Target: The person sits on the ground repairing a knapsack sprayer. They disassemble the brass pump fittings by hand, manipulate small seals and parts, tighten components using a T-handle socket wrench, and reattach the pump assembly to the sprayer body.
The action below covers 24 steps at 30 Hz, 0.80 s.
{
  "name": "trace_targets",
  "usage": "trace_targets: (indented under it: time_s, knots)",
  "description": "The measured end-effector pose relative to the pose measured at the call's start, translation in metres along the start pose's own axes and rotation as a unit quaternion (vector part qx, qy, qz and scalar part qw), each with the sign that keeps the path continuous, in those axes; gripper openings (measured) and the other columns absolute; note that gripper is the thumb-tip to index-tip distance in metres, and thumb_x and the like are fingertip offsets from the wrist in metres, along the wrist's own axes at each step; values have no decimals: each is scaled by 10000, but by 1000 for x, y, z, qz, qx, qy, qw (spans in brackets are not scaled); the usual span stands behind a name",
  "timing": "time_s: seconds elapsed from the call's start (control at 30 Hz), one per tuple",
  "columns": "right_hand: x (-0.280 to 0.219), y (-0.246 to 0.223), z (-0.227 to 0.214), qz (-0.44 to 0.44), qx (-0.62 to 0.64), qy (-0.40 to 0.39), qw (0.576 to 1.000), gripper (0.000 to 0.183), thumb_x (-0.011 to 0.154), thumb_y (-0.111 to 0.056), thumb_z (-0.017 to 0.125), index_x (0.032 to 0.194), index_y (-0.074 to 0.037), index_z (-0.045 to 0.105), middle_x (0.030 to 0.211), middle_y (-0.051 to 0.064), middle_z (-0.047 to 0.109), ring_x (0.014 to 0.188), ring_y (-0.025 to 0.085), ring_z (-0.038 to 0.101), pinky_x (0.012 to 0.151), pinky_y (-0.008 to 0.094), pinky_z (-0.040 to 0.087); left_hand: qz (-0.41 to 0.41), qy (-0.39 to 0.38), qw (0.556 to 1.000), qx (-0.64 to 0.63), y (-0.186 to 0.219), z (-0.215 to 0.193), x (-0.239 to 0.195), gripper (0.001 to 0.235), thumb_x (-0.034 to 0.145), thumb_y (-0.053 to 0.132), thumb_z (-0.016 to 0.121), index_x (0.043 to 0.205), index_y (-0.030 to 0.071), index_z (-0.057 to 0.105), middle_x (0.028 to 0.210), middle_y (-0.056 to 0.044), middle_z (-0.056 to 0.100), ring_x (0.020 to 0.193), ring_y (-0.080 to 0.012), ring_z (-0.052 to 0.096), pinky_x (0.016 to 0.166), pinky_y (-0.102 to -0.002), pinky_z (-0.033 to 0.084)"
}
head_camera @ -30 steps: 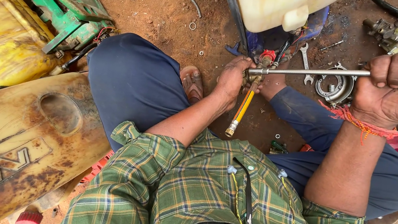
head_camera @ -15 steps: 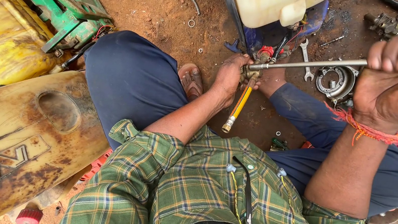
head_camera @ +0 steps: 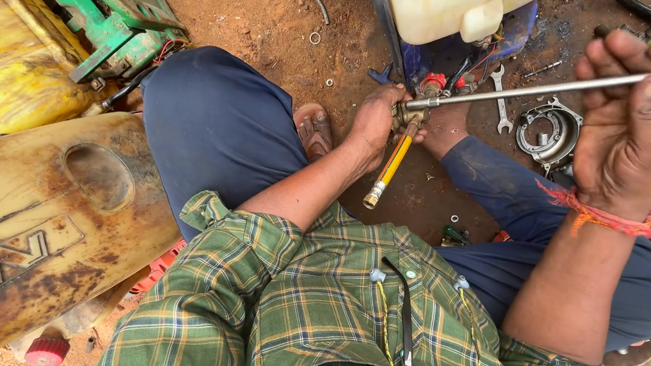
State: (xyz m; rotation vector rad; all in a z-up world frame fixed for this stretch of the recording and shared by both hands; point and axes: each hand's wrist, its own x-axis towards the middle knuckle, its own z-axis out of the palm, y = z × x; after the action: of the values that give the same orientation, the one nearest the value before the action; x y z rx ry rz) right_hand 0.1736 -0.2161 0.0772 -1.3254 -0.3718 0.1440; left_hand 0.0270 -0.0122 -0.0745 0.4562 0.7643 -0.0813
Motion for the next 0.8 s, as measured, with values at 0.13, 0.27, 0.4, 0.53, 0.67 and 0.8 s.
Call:
trace_targets:
  time_s: [0.13,0.27,0.4,0.53,0.67,0.8]
  knots:
    - [-1,6,-12,43,-18,-32,998,149,1220,-77,698,1266,16,591,1106,209,725,1004,302,760,943,458,659,-15,13,1000,-6,1,1,-3,288,1053,289,396,1035,20,498,791,-152,633,600,-271,672,550,-369,617]
    - [1,14,-1,-69,-79,-19,994,109,1156,-58,686,1108,-60,587,924,157,715,898,293,772,790,450,635,3,-2,1000,25,-4,-5,4,334,1066,303,387,1025,-7,501,789,-190,619,608,-291,687,526,-351,603]
    - [-2,12,-7,-43,-43,-41,997,132,1202,-113,623,1267,-1,595,1109,218,756,1011,319,783,894,428,634,-11,0,1000,2,4,2,-2,306,1047,289,393,1021,1,492,786,-195,615,589,-289,677,526,-351,613]
    - [-1,6,-3,12,-31,-37,999,150,1168,-72,689,1254,14,601,1099,199,738,1024,289,763,948,442,651,-35,30,999,-9,4,1,-1,315,1028,290,393,1038,-5,504,790,-166,627,585,-269,678,546,-357,635]
    - [-1,24,-13,-15,-9,-17,1000,138,1162,-46,711,1217,15,600,1061,187,725,1036,300,752,933,466,663,21,-31,998,47,-4,-9,3,292,1014,239,407,1004,-36,505,778,-226,647,544,-279,675,434,-313,516]
    - [4,20,1,-43,34,-48,997,131,1157,-112,681,1217,-13,619,983,194,752,886,272,748,752,369,588,-15,12,1000,23,6,-2,-1,300,1002,253,401,1019,-21,523,796,-205,640,568,-290,697,496,-335,596]
